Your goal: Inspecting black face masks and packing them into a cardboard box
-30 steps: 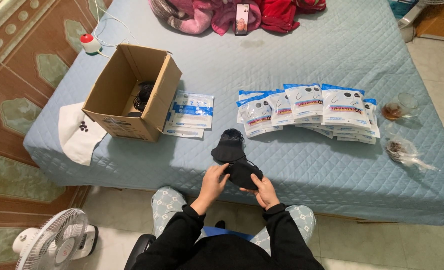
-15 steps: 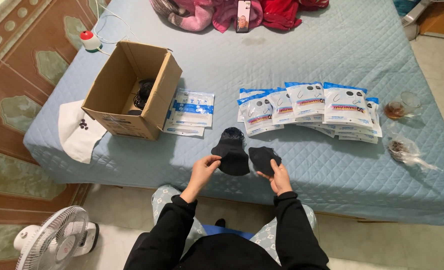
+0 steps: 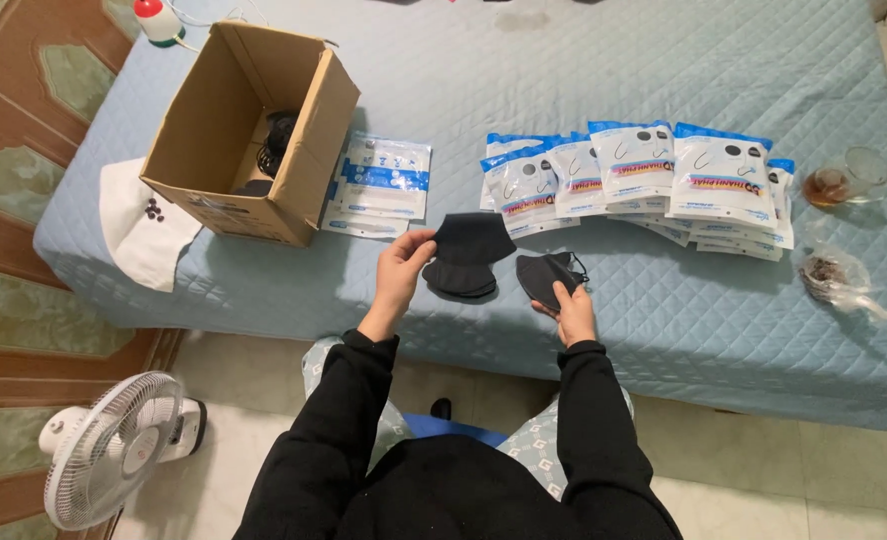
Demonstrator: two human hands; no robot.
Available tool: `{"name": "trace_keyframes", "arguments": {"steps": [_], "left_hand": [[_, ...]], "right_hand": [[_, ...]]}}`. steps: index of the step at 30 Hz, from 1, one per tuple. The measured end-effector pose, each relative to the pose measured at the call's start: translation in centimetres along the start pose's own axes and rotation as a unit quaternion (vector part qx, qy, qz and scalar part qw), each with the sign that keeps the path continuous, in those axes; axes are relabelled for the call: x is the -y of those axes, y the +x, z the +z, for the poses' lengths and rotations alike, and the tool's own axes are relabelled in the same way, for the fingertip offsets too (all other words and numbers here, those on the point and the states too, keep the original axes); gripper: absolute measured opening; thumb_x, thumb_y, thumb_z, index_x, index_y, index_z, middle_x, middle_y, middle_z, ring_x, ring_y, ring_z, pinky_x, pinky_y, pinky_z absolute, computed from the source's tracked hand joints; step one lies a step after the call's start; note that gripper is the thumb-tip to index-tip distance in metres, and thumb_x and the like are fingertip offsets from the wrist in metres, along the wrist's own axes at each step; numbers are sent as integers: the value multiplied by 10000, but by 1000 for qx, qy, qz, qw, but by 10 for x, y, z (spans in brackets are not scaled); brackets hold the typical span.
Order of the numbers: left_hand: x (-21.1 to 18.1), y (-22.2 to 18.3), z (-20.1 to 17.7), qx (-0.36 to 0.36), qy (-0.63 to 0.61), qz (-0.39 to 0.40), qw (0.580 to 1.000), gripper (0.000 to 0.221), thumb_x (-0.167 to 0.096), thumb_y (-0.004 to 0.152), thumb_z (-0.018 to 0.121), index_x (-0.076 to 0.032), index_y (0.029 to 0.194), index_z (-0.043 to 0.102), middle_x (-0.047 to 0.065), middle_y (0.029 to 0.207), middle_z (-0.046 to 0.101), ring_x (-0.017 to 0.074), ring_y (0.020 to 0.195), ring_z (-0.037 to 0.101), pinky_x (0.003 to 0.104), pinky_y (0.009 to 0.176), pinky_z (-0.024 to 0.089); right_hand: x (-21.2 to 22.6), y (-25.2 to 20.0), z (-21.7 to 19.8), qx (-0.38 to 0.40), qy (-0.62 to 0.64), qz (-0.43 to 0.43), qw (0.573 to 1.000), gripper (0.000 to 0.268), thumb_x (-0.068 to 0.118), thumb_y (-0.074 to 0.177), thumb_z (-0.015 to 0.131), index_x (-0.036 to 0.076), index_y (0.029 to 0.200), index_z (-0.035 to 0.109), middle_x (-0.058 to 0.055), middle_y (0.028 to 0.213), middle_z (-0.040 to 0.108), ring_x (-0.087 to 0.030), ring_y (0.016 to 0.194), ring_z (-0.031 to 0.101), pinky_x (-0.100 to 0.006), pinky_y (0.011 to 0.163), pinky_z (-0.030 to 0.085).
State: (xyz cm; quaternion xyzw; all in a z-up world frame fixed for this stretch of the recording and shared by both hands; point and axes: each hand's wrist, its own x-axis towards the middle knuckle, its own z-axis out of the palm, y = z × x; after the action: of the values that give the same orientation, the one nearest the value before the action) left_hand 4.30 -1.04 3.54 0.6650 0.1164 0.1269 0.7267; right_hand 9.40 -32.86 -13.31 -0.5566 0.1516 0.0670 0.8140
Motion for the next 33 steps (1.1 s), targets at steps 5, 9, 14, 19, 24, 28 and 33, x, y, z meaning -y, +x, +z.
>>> {"name": "trace_keyframes", "arguments": {"steps": [5,9,14,19,24,28,33], "left_hand": [[83,23,-14,8,38,-44,998,277,-135,905,746,-104,1179,774,64,848,743,119,787,670,251,748,575],[146,39,-30,24,172,-85,981,297,-163,885,750,-133,1180,782,71,818,764,160,784,735,325,723,593],[141,35,-30,29,241,-75,967,306,-193,878,737,-155,1178,786,82,809,766,232,824,738,372,782,561],[154,38,-33,34,288,-74,954,308,-255,867,733,-218,1167,789,52,799,760,249,839,729,388,804,554],[108,22,-25,-21,300,-32,953,407,-247,829,781,-127,1216,741,60,799,639,255,801,643,386,810,519],[91,5,2,-19,290,75,954,310,-170,875,757,-94,1175,736,91,770,577,304,803,614,429,832,508],[66,-20,43,116,279,128,945,300,-194,927,718,-143,1223,715,69,860,655,257,843,646,381,813,531]], "right_hand": [[3,-3,0,5,4,4,1000,311,94,1043,605,27,1344,561,-244,1232,681,-480,955,698,-600,718,668],[9,-8,5,-4,10,4,1000,310,99,1026,633,24,1317,559,-215,1231,689,-454,953,707,-584,726,668],[15,-12,8,3,-6,6,1000,280,111,1017,658,31,1277,590,-234,1170,709,-446,907,726,-582,707,670],[6,-4,2,4,2,-2,1000,287,98,987,697,45,1258,617,-213,1142,724,-428,904,730,-565,681,677],[12,-12,7,-10,4,2,1000,350,150,937,786,28,1230,638,-213,1157,723,-398,993,721,-556,749,653],[2,1,-3,-12,-7,-2,1000,344,151,927,804,51,1226,666,-185,1181,723,-342,1041,719,-535,830,643],[-15,18,-20,-5,-7,7,1000,323,187,921,823,58,1195,710,-185,1176,725,-304,1095,702,-489,897,619]]}}
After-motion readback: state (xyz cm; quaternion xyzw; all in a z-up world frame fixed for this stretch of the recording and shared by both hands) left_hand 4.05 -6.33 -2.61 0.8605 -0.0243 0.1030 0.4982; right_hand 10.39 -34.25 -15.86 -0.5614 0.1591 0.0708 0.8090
